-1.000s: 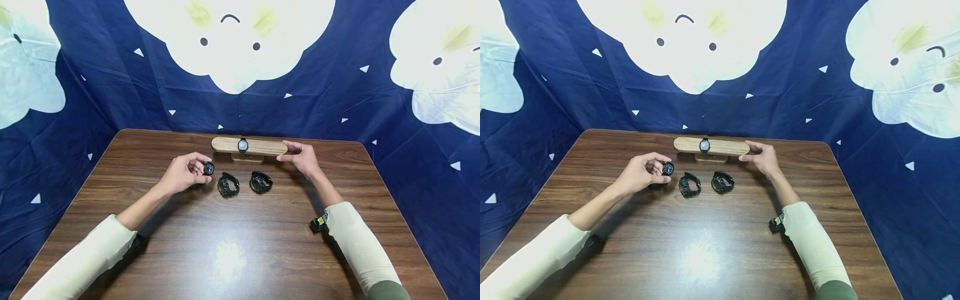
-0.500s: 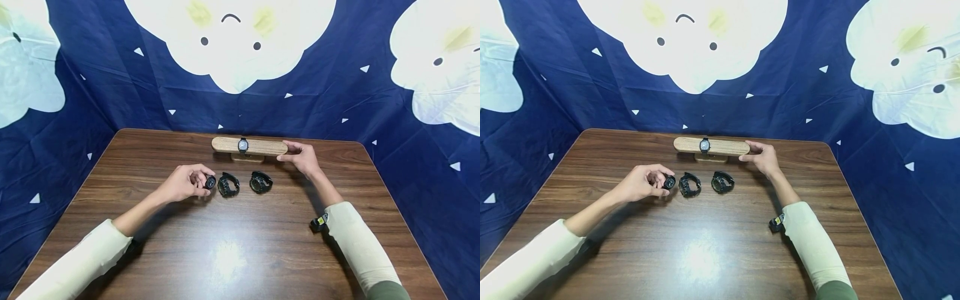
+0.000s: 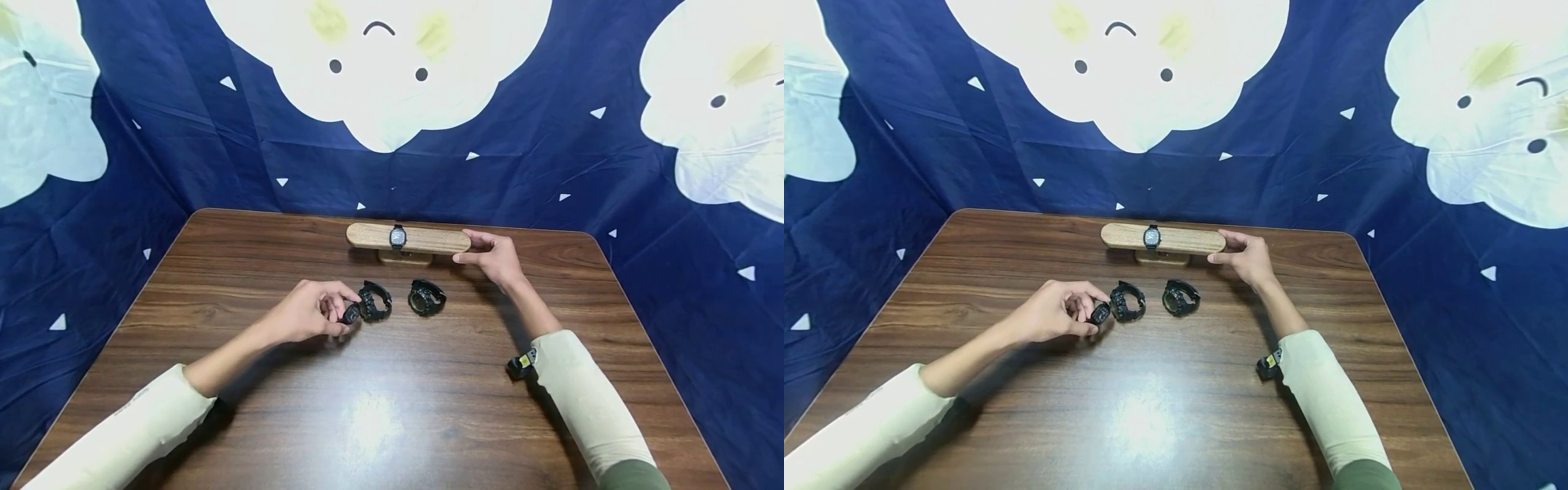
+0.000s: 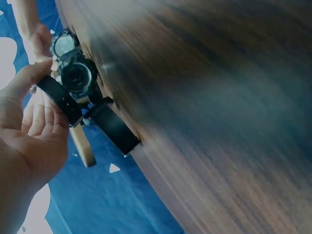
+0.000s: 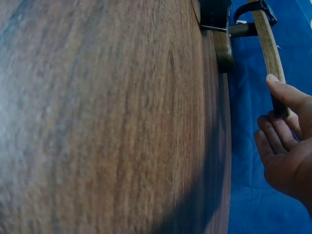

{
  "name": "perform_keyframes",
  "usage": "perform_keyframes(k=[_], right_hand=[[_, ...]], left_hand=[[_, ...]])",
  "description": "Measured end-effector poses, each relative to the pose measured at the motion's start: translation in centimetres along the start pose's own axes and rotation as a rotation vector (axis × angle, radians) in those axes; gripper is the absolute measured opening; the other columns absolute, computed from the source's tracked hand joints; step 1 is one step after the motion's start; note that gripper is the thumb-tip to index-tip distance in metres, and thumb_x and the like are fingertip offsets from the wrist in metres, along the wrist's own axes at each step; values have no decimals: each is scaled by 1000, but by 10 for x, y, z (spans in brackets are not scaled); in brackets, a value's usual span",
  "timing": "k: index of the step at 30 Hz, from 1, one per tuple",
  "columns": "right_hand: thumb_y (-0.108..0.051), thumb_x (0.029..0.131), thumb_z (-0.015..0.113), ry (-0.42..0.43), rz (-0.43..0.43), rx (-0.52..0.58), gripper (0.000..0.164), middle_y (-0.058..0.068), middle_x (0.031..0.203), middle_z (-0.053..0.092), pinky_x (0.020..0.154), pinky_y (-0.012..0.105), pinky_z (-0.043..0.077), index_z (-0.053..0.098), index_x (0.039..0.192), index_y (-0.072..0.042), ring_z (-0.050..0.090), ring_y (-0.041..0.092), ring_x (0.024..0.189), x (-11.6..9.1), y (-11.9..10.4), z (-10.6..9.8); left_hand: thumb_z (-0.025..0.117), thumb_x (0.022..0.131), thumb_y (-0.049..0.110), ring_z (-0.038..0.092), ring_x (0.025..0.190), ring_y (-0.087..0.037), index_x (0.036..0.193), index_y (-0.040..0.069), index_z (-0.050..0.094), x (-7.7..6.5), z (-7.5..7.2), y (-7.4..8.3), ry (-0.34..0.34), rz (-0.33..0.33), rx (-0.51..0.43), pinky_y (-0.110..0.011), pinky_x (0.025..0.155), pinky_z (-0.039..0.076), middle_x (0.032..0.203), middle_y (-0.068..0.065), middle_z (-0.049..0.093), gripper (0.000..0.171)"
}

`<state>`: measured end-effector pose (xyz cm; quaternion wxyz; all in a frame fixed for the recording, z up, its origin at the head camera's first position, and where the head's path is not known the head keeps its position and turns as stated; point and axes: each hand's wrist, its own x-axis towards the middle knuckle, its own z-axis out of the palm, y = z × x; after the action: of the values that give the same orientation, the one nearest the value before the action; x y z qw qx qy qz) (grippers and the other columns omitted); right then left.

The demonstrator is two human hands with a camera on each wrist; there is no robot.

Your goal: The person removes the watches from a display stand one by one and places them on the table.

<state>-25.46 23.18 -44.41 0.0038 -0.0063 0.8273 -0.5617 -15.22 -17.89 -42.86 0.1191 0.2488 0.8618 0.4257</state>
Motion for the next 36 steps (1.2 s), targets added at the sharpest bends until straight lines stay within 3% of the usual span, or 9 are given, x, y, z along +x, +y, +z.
perform_keyframes(k=[8, 17, 27, 36], right_hand=[[-8, 85, 99, -1, 2, 7, 70, 20, 149, 73, 91, 8, 56, 72, 150, -6, 70, -8, 103, 0, 1, 0], [-8, 85, 99, 1, -1, 9, 70, 21, 148, 74, 92, 8, 55, 72, 149, -5, 70, -7, 103, 1, 1, 0], [-8, 85, 100, 1, 5, -1, 70, 20, 148, 74, 92, 8, 55, 73, 149, -6, 70, -7, 103, 0, 1, 0], [-9, 85, 100, 2, 7, -9, 70, 20, 148, 74, 92, 8, 55, 73, 149, -7, 70, -8, 102, 1, 0, 0]], left_hand=[[97, 78, -1, 68, 77, -12, 128, 6, 79, 5, 7, -1, -36, -25, 31, -23, 69, 60, 90, 0, 77, 53], [98, 74, -4, 68, 77, -12, 124, 5, 80, 6, 6, -6, -31, -69, 61, -23, 72, 60, 86, 0, 75, 54], [101, 72, -1, 68, 76, -10, 119, 5, 81, 4, 3, -20, -22, -70, 77, -23, 70, 59, 84, -1, 75, 51], [103, 72, 3, 69, 75, -12, 120, 5, 81, 4, 4, -20, -16, -89, 52, -23, 72, 59, 83, -1, 75, 53]])
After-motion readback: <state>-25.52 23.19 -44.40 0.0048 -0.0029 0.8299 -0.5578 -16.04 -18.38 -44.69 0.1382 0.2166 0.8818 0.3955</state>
